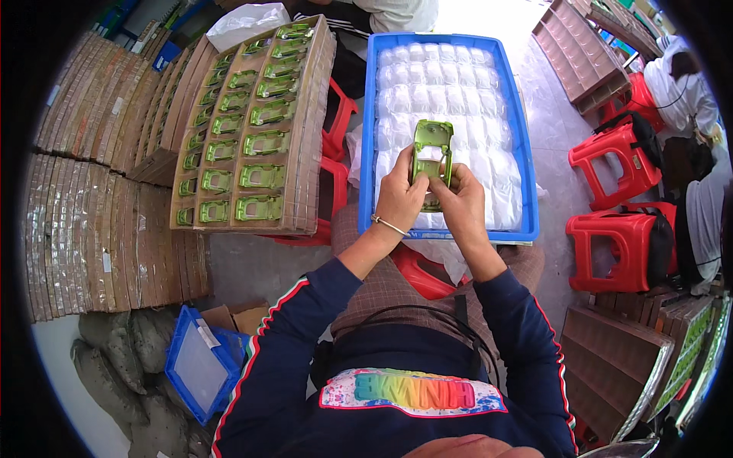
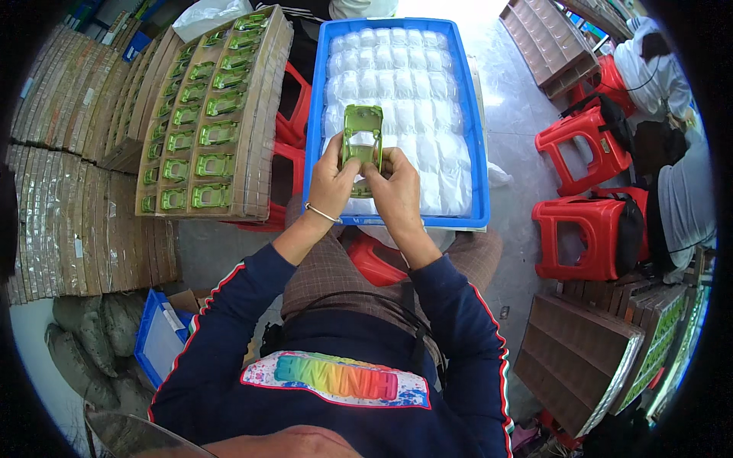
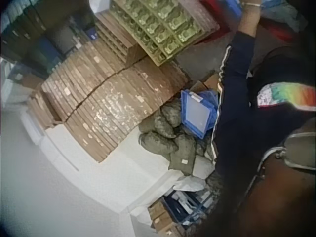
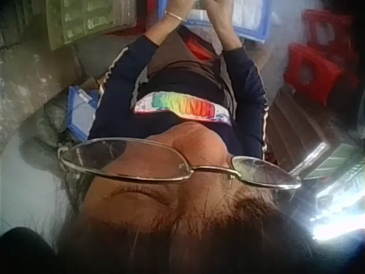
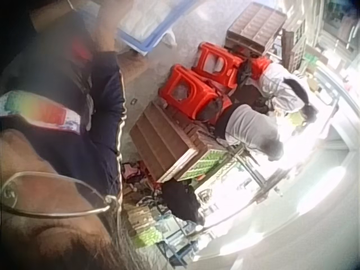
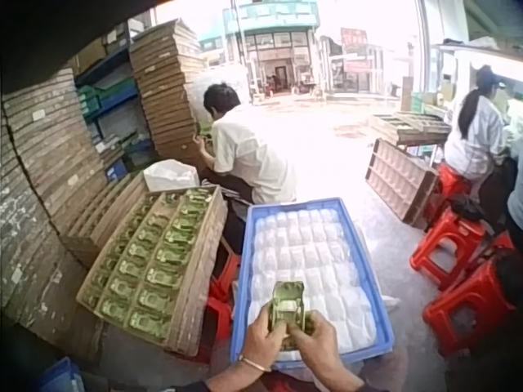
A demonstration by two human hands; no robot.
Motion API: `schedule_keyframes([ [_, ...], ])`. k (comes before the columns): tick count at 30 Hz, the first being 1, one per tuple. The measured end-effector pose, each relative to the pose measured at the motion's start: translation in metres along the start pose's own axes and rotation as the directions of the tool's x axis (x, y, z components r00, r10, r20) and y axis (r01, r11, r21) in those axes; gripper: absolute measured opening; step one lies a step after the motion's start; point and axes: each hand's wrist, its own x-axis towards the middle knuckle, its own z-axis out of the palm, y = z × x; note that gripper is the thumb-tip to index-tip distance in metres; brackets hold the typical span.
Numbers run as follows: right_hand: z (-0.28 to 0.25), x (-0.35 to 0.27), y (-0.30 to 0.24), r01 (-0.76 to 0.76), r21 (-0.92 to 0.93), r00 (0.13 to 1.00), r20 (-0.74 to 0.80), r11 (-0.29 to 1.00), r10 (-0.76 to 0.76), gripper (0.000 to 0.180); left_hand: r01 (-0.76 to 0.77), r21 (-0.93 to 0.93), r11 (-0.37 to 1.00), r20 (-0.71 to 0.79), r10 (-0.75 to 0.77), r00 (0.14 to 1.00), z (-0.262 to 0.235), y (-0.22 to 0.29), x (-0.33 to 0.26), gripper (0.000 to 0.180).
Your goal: Assembling plastic toy car bodies by inserting internal components and snapping parts together.
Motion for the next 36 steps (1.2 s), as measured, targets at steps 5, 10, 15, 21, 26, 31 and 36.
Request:
schedule_keyframes([
  [5, 0.003, -0.002, -0.004, 0.063, -0.095, 0.998, 0.006, 0.993, -0.062, 0.014, 0.101, -0.008, 0.995, -0.008, -0.101, 0.995, -0.001, -0.003, 0.005, 0.035],
  [10, 0.009, -0.002, -0.005, 0.084, -0.058, 0.996, 0.008, 0.995, -0.083, 0.013, 0.016, -0.229, 0.973, -0.030, -0.024, 0.999, 0.001, -0.026, 0.006, 0.034],
  [15, 0.011, 0.001, -0.007, 0.060, -0.155, 0.997, 0.064, 0.986, -0.050, 0.009, 0.052, -0.203, 0.978, -0.055, -0.064, 0.996, -0.001, -0.029, 0.006, 0.035],
  [21, 0.019, 0.005, 0.006, 0.159, -0.155, 0.987, 0.011, 0.975, -0.160, 0.011, 0.082, -0.229, 0.970, -0.088, -0.105, 0.991, 0.001, -0.038, 0.010, 0.035],
  [26, 0.028, 0.012, 0.008, 0.120, -0.145, 0.993, 0.010, 0.982, -0.120, 0.012, 0.147, -0.220, 0.964, -0.064, -0.165, 0.984, -0.005, -0.050, 0.017, 0.033],
  [31, 0.029, 0.025, 0.024, 0.066, -0.100, 0.998, 0.029, 0.993, -0.063, 0.011, 0.186, -0.159, 0.970, -0.101, -0.203, 0.974, -0.008, -0.049, 0.024, 0.037],
  [36, 0.037, 0.030, 0.026, 0.038, -0.009, 0.998, 0.046, 0.999, -0.038, 0.012, 0.242, -0.198, 0.950, -0.091, -0.264, 0.960, -0.009, -0.060, 0.024, 0.034],
])
